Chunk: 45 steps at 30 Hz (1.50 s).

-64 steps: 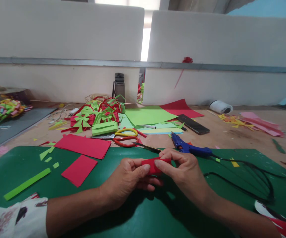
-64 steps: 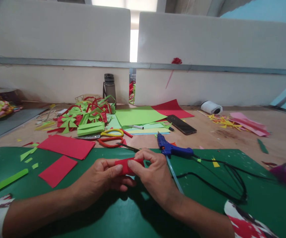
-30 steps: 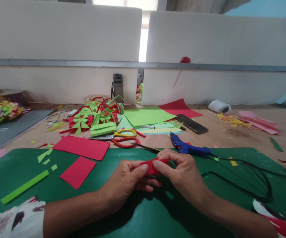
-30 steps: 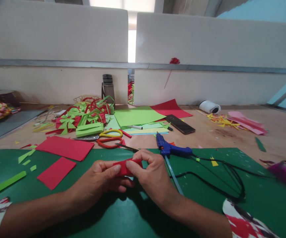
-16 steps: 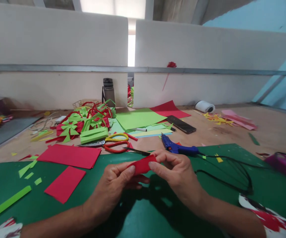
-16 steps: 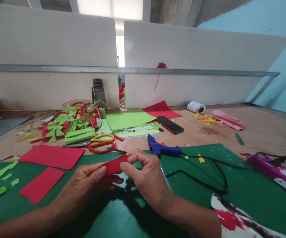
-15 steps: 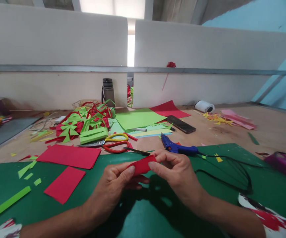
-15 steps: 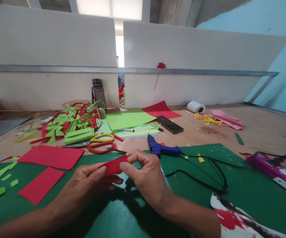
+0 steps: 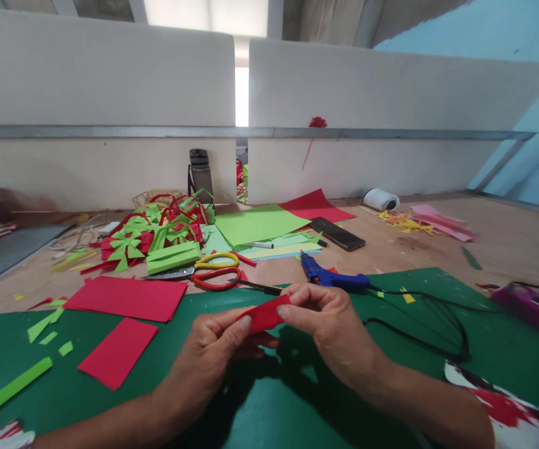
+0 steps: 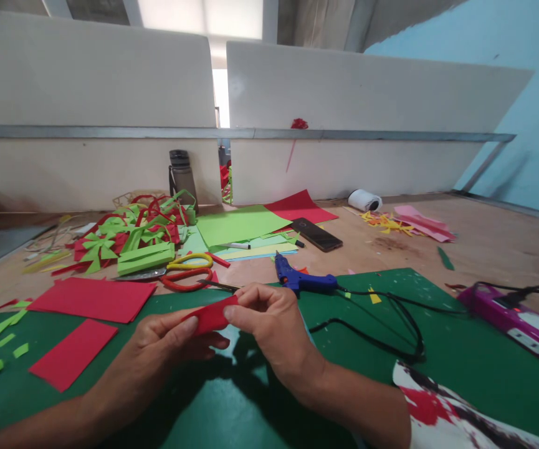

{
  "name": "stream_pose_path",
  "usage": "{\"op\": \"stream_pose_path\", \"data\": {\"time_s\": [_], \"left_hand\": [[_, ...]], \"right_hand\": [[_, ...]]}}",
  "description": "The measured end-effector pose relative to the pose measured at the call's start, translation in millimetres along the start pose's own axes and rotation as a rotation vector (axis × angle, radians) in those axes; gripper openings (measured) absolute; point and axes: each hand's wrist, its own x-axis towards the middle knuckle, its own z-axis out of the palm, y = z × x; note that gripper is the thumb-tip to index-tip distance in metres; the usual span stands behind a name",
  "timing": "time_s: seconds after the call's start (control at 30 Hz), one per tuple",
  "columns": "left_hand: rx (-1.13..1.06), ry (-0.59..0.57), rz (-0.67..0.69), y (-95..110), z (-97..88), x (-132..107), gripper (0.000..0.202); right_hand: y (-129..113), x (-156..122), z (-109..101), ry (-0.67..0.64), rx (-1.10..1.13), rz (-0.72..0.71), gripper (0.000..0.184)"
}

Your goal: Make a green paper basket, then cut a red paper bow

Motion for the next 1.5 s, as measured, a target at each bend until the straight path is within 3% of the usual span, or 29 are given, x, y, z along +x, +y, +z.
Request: {"op": "stream_pose_path", "data": {"time_s": [0.43, 1.13, 1.27, 1.37, 1.5], "left_hand": [[0.057, 0.003, 0.025, -0.9, -0.2, -0.5, 0.035], [0.09, -0.001, 0.016, 3.0, 1.2, -1.8, 0.035], [0.076, -0.004, 0.006, 1.9, 1.1, -1.2, 0.034], [0.074, -0.002, -0.005, 0.1, 0.2, -0.1, 0.034], [0.087, 0.01, -0.023, 0.1, -0.8, 0.5, 0.035]], "right_hand": [[2.2, 0.3, 1.8, 0.024, 0.121, 0.065, 0.017], [1.9, 4.2, 0.7, 0.052, 0.04, 0.084, 0.015], [2.4, 4.5, 0.6, 0.084, 0.06, 0.086, 0.022], [3.8, 3.9, -0.3, 0.061, 0.078, 0.105, 0.026], [5.5, 3.2, -1.2, -0.009, -0.009, 0.129, 0.014]]}}
